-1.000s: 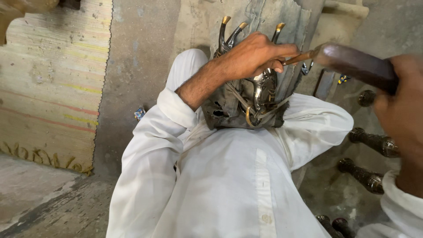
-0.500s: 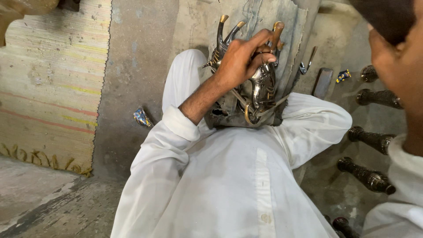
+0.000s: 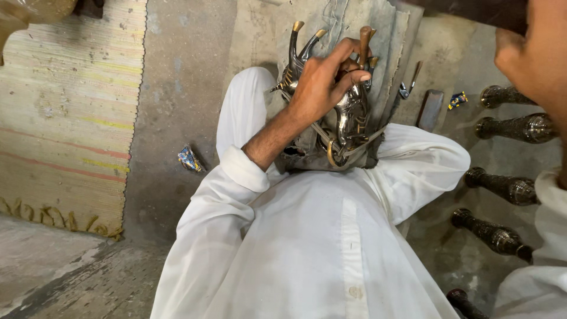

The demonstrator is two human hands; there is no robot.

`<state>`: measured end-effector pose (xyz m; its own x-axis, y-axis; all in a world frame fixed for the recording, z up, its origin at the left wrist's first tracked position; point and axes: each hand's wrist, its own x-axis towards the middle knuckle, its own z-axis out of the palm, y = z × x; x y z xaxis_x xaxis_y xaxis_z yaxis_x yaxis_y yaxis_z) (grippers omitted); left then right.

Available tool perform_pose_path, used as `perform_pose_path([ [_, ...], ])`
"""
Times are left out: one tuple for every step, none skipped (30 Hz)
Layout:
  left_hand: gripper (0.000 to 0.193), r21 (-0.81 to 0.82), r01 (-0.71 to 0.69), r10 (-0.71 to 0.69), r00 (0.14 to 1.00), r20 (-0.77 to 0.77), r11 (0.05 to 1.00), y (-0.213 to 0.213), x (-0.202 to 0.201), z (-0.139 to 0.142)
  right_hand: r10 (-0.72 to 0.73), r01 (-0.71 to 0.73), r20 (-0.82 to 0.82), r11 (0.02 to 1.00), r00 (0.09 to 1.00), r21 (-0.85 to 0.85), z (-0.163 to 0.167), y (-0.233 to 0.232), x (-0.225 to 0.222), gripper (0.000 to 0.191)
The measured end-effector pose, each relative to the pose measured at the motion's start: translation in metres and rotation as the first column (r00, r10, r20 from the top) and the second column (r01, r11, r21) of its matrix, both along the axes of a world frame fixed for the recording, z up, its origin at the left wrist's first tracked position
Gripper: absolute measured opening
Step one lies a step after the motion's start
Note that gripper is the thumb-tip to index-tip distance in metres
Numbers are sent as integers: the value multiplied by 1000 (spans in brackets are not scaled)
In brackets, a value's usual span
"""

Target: The person sits cross-legged on the workshop floor with a brass animal figurine braced against a cloth-covered sandbag. They hold a small chisel against the figurine's surface and strike it with a wooden mallet to chase decorative lines into the metal, repositioning the figurine and chisel to work different areas.

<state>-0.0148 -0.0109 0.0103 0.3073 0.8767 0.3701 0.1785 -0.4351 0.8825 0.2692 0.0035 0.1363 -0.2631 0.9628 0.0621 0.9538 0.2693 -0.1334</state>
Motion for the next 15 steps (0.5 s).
perform_pose_path([
  [40, -3, -9, 9, 1000, -10, 1000, 0, 1, -1, -108, 106, -39, 992, 993, -65, -1, -1, 1, 20],
  [39, -5, -11, 11, 1000, -26, 1000, -1, 1, -2, 31, -33, -108, 999, 994, -17, -1, -3, 3, 23],
  [37, -7, -14, 13, 999, -44, 1000, -1, 1, -2, 172, -168, -172, 985, 970, 39, 0, -5, 4, 28],
  [35, -10, -14, 13, 998, -62, 1000, -1, 2, -2, 247, -235, -181, 968, 952, 87, 1, -7, 5, 31],
  [36, 29, 7, -5, 999, -54, 1000, -1, 1, -2, 322, -300, -185, 944, 929, 134, 1, -10, 7, 34],
  [37, 71, 28, -25, 999, -44, 997, 1, 1, -2, 332, -309, -139, 937, 933, 165, 3, -12, 11, 36],
  [38, 111, 47, -43, 999, -32, 993, 3, 2, -1, 353, -331, -112, 927, 929, 178, 4, -14, 14, 39],
  [38, 119, 69, -61, 996, -63, 991, 6, 3, 0, 373, -353, -84, 916, 924, 191, 4, -15, 19, 43],
  [37, 127, 85, -73, 993, -97, 988, 8, 3, 1, 408, -388, -80, 902, 909, 190, 3, -16, 24, 48],
  [36, 135, 105, -87, 987, -133, 985, 11, 2, 3, 413, -392, -81, 899, 907, 195, -1, -16, 28, 49],
  [35, 135, 148, -127, 980, -154, 980, 15, 1, 5, 418, -397, -81, 896, 905, 200, -4, -16, 32, 51],
  [34, 132, 194, -171, 970, -171, 972, 19, 2, 7, 392, -370, -82, 907, 916, 203, -8, -18, 37, 47],
  [34, 125, 236, -211, 960, -184, 964, 22, 4, 9, 354, -335, -94, 926, 930, 177, -10, -19, 41, 47],
  [32, 139, 277, -250, 951, -184, 951, 25, 4, 11, 316, -299, -103, 942, 943, 151, -12, -22, 45, 46],
  [32, 149, 315, -286, 940, -187, 937, 28, 4, 13, 264, -253, -125, 963, 956, 96, -18, -27, 52, 49],
])
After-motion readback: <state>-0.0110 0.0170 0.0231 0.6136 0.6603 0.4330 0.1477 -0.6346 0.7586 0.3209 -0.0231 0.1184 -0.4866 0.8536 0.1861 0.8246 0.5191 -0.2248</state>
